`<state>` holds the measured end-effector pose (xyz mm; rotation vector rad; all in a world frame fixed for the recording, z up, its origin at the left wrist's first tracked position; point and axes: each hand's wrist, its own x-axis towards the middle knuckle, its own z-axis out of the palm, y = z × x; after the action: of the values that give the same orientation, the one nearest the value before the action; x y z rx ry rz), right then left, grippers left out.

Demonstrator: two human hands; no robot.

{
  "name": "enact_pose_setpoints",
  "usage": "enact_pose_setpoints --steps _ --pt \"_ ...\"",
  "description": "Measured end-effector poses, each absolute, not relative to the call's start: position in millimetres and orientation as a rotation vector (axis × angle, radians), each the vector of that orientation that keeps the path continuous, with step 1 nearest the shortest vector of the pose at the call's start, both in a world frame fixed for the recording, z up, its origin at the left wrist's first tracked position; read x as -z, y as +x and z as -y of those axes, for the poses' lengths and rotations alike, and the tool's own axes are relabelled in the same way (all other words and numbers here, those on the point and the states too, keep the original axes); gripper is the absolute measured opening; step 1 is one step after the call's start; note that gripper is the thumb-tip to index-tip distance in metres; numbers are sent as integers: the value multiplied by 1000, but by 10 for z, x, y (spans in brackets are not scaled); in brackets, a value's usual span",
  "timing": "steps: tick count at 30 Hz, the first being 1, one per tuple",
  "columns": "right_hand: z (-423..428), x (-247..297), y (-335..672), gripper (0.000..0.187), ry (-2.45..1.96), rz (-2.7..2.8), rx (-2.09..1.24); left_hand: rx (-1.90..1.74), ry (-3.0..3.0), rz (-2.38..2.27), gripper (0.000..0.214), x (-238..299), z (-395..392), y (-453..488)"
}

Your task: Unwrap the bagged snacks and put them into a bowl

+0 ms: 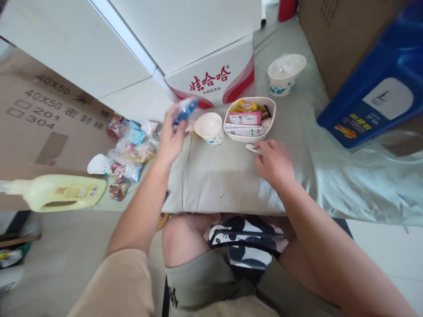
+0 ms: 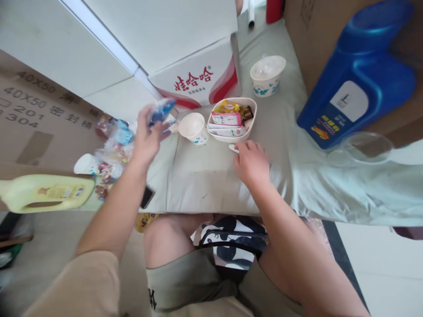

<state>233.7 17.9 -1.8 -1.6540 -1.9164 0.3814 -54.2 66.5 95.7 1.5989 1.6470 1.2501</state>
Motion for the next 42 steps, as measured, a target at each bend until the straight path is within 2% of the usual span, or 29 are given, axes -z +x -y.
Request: enact_pose_setpoints --steps 4,7,12,16,18,22,27,30,34,37,40,42 --pt "-45 99 2485 36 -1786 2016 -335 -1118 1628 -1513 20 -472 100 -193" --pt "28 93 2554 34 -1833 2088 -422 -991 1610 -1451 14 -84 358 -30" --pt "75 2 2581 33 -1709 1956 -797 -1078 1537 -1542 25 208 339 26" --pt "39 -88 2531 37 -1365 1543 -1244 -1198 1323 -1519 65 260 176 54" --pt "6 -121 2491 36 -1235 1328 -1396 -1228 1229 -1473 77 284 94 96" --pt "-54 -139 2411 28 -1066 1036 -1501 -1163 1231 -1319 72 322 12 171" --pt "-74 -80 2292 37 -1009 902 -1575 -1019 1408 -1276 75 376 81 227" --pt "-107 -23 2268 38 -1079 871 -1635 -1049 1420 -1216 75 420 105 246" --pt "-230 43 2427 38 -1135 551 -1438 -1243 1429 -1221 74 445 72 163" --pt "-276 58 2629 29 -1134 461 -1212 -1199 1567 -1257 71 448 68 62" --pt "-210 69 2784 15 -1354 847 -1039 -1146 1798 -1522 66 448 86 26" --pt "-144 95 2837 8 -1532 1314 -885 -1135 1846 -1753 54 442 92 46"
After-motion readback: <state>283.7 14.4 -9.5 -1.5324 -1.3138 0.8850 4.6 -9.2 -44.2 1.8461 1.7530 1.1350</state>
